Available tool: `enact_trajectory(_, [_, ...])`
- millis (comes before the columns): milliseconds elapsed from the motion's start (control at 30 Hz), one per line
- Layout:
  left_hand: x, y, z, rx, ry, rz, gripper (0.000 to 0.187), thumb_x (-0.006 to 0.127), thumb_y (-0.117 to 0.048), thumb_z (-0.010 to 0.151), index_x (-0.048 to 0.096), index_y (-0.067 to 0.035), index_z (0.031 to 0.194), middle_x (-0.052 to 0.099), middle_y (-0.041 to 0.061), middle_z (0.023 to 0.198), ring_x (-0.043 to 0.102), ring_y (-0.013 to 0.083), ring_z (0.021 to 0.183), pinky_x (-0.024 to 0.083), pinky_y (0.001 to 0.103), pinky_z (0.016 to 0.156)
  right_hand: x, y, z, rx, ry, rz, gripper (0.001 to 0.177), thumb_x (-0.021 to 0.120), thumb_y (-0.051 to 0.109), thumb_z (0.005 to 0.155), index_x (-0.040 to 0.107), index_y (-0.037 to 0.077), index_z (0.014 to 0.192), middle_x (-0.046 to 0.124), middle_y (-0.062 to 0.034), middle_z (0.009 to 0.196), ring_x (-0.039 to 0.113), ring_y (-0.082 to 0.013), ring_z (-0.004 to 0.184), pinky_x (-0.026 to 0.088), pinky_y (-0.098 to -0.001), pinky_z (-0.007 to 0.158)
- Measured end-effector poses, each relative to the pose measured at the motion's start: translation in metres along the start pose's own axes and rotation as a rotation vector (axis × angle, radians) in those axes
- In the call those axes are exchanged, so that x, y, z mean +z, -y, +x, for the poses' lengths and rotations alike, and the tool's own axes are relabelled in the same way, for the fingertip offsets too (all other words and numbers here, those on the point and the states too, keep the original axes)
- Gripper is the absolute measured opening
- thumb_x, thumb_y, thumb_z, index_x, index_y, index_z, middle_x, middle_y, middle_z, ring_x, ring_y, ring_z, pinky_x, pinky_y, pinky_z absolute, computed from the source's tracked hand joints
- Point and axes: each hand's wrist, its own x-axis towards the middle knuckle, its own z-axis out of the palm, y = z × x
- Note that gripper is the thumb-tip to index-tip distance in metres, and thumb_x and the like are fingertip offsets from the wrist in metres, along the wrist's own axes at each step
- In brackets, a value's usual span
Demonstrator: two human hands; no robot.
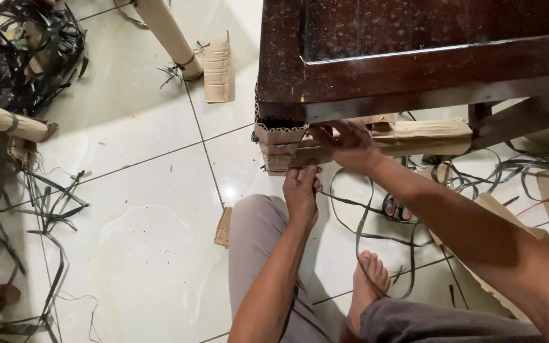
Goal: Wrapping a furniture leg with cardboard and securing it with plastic straps
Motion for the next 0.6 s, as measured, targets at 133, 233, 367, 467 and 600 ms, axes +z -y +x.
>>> enact_trajectory(133, [-0.001,0.01,0.01,-0.023,-0.033,-0.028,0.021,0.076,-0.006,0.09,0.058,-0.003,0.1,0.066,0.007,0.077,0.046,0.0077,0.056,0.043,0.022,0.05,-0.016,0.032,-0.01,-0.146,-0.125,0.231,0.01,0.071,0.023,0.1,0.076,0.032,0.101,0.062,0.0183,0.07,0.064,-0.007,0.063,0.055,-0.0222,0.071])
enact_trajectory(233, [0.001,0.009,0.009,0.003,-0.055,-0.067,0.026,0.081,-0.008,0.088,0.058,-0.006,0.099,0.068,0.005,0.076,0.05,0.0069,0.056,0.045,0.021,0.048,-0.013,0.054,-0.028,-0.04,-0.178,0.281,0.011,0.073,0.01,0.089,0.073,0.022,0.089,0.062,-0.0021,0.06,0.063,-0.0226,0.056,0.057,-0.0323,0.065])
enact_trajectory(367, [-0.003,0.01,0.01,0.006,-0.036,-0.095,0.025,0.082,-0.009,0.086,0.06,-0.008,0.099,0.068,0.003,0.076,0.053,0.0063,0.056,0.046,0.018,0.049,-0.001,0.058,-0.05,0.164,-0.213,0.405,0.016,0.074,0.009,0.085,0.078,0.021,0.096,0.071,-0.0015,0.068,0.071,-0.0146,0.067,0.057,-0.0279,0.067])
enact_trajectory(467, [-0.009,0.013,0.011,0.005,-0.046,-0.092,0.024,0.083,-0.008,0.085,0.061,-0.008,0.096,0.07,0.005,0.075,0.057,0.0081,0.056,0.048,0.017,0.05,0.01,0.066,-0.061,0.335,-0.269,0.482,0.008,0.077,0.017,0.088,0.079,0.019,0.096,0.075,-0.0034,0.074,0.073,-0.0143,0.072,0.059,-0.0287,0.069])
enact_trajectory(600, [-0.017,0.021,0.009,0.011,-0.044,-0.091,0.017,0.078,-0.007,0.089,0.063,-0.008,0.096,0.071,0.006,0.077,0.063,0.0097,0.062,0.052,0.016,0.054,0.022,0.075,-0.064,0.581,-0.329,0.6,0.01,0.076,0.014,0.088,0.078,0.013,0.098,0.076,-0.0096,0.075,0.072,-0.0139,0.068,0.059,-0.0336,0.067])
